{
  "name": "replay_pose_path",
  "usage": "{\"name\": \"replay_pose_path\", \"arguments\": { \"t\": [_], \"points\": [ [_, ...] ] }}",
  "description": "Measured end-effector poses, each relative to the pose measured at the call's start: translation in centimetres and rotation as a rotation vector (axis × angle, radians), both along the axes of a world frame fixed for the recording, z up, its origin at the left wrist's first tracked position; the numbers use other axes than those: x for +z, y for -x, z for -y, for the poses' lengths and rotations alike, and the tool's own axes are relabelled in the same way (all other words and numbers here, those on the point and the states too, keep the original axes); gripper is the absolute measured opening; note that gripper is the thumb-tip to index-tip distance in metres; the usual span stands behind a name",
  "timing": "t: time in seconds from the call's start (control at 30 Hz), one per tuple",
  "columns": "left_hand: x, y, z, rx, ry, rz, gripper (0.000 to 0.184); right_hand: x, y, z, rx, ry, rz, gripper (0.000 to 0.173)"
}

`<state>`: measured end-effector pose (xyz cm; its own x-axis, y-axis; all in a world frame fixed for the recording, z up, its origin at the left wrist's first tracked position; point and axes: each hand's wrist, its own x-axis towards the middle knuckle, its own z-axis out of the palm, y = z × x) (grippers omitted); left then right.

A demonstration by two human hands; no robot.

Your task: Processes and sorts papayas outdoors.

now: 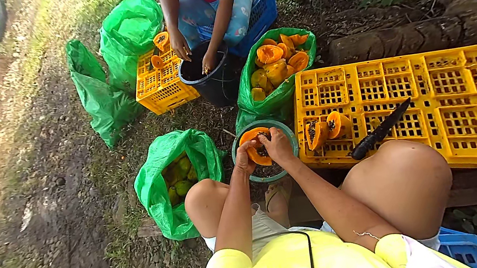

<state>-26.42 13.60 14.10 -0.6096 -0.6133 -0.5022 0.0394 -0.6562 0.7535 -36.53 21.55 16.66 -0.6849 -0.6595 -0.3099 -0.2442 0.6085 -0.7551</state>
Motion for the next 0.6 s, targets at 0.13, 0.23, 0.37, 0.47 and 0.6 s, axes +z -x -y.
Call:
{"name": "replay_pose_path", "arguments": {
  "t": [0.13, 0.23, 0.37, 0.47, 0.6],
  "points": [
    [-0.3, 0.3, 0.2, 0.016, -0.021, 0.014, 0.028, 0.3, -0.3, 0.0, -0.007, -0.044, 0.019, 0.059],
    [-0.3, 0.4, -0.1, 0.01, -0.025, 0.038, 0.034, 0.4, -0.6, 0.2, -0.012, -0.098, 0.025, 0.069],
    [-0.3, 0.5, -0.4, 0.009, -0.004, 0.054, 0.027, 0.1, -0.8, 0.4, -0.021, -0.106, 0.02, 0.054],
    [-0.3, 0.5, -0.5, 0.021, -0.005, 0.061, 0.027, -0.5, -0.6, 0.2, -0.022, -0.049, 0.041, 0.037],
    [-0.4, 0.6, -0.4, 0.02, -0.009, 0.068, 0.029, -1.1, -0.3, -0.1, -0.059, 0.041, 0.114, 0.039]
  ]
}}
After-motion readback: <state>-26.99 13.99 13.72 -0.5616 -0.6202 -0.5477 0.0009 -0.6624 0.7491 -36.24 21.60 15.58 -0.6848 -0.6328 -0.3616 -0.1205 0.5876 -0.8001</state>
